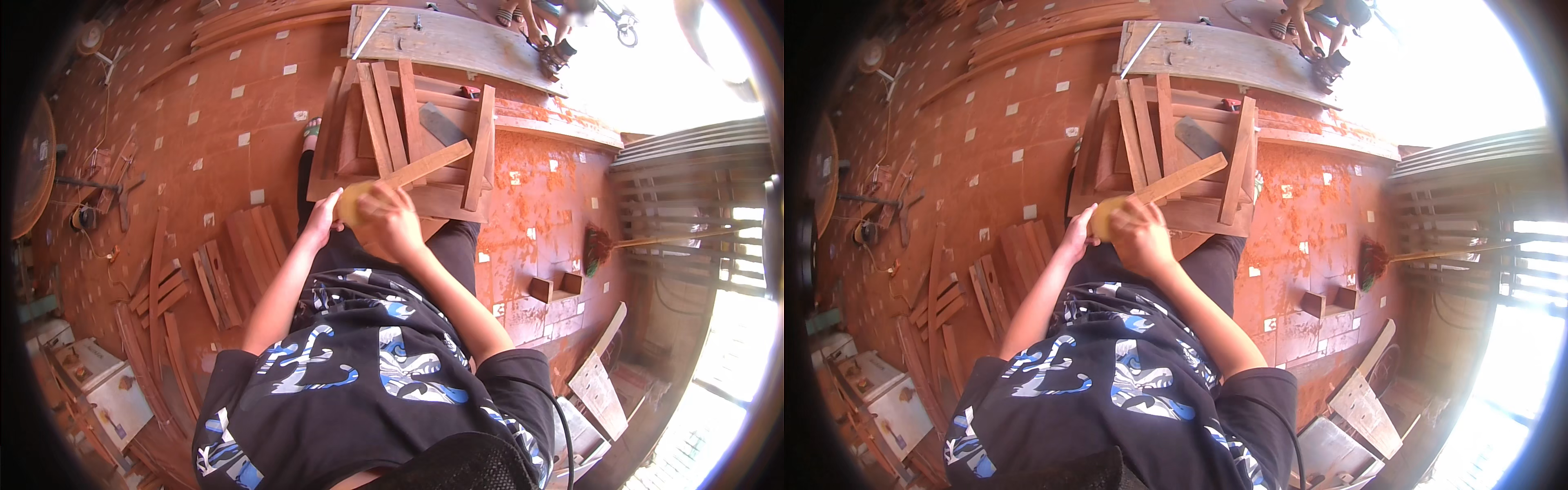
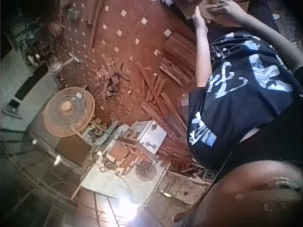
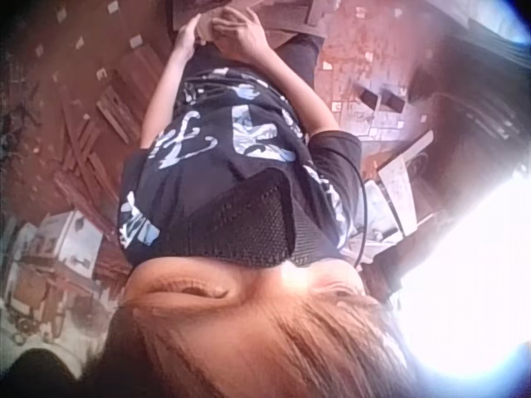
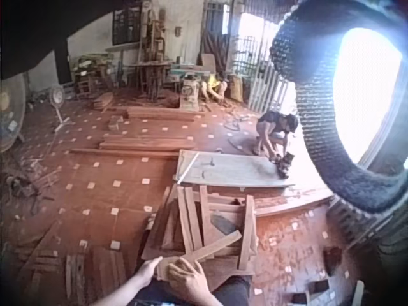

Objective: The person sands wooden planks using a sanding block. They hold each plank with one hand and rub the sanding block along the surface with the other, flipping the pieces to sand different sides. The person works on multiple planks sequentially in a workshop setting.

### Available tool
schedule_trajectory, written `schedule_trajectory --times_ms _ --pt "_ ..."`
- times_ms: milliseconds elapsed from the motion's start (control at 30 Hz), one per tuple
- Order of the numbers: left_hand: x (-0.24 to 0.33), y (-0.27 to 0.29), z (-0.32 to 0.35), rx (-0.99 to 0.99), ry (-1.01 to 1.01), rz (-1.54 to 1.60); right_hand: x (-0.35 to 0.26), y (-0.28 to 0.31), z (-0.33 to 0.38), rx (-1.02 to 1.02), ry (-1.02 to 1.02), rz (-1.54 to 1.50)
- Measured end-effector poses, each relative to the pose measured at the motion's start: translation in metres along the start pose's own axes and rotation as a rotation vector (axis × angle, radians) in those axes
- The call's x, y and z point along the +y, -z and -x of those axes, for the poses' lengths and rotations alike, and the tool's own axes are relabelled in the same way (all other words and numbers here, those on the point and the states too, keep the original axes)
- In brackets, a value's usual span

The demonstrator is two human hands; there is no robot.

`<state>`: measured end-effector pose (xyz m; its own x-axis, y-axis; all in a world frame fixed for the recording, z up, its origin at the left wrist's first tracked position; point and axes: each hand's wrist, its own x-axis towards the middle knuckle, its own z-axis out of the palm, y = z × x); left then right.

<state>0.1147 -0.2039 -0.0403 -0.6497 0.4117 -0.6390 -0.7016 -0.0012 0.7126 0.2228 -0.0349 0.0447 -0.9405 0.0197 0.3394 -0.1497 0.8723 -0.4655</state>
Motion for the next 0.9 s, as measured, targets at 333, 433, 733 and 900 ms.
schedule_trajectory --times_ms 333,433,733,900 --pt "0.005 0.001 0.004 -0.071 -0.019 -0.042 0.134 0.044 0.018 0.287 -0.416 0.376" --pt "0.004 0.001 0.005 -0.033 -0.016 -0.023 0.115 0.053 0.015 0.115 -0.349 0.334" --pt "0.001 0.003 0.002 -0.008 0.05 -0.034 0.022 0.011 0.018 -0.151 -0.026 0.066" --pt "0.006 0.001 0.005 -0.043 0.051 -0.028 0.1 0.036 -0.001 0.166 -0.319 0.404"
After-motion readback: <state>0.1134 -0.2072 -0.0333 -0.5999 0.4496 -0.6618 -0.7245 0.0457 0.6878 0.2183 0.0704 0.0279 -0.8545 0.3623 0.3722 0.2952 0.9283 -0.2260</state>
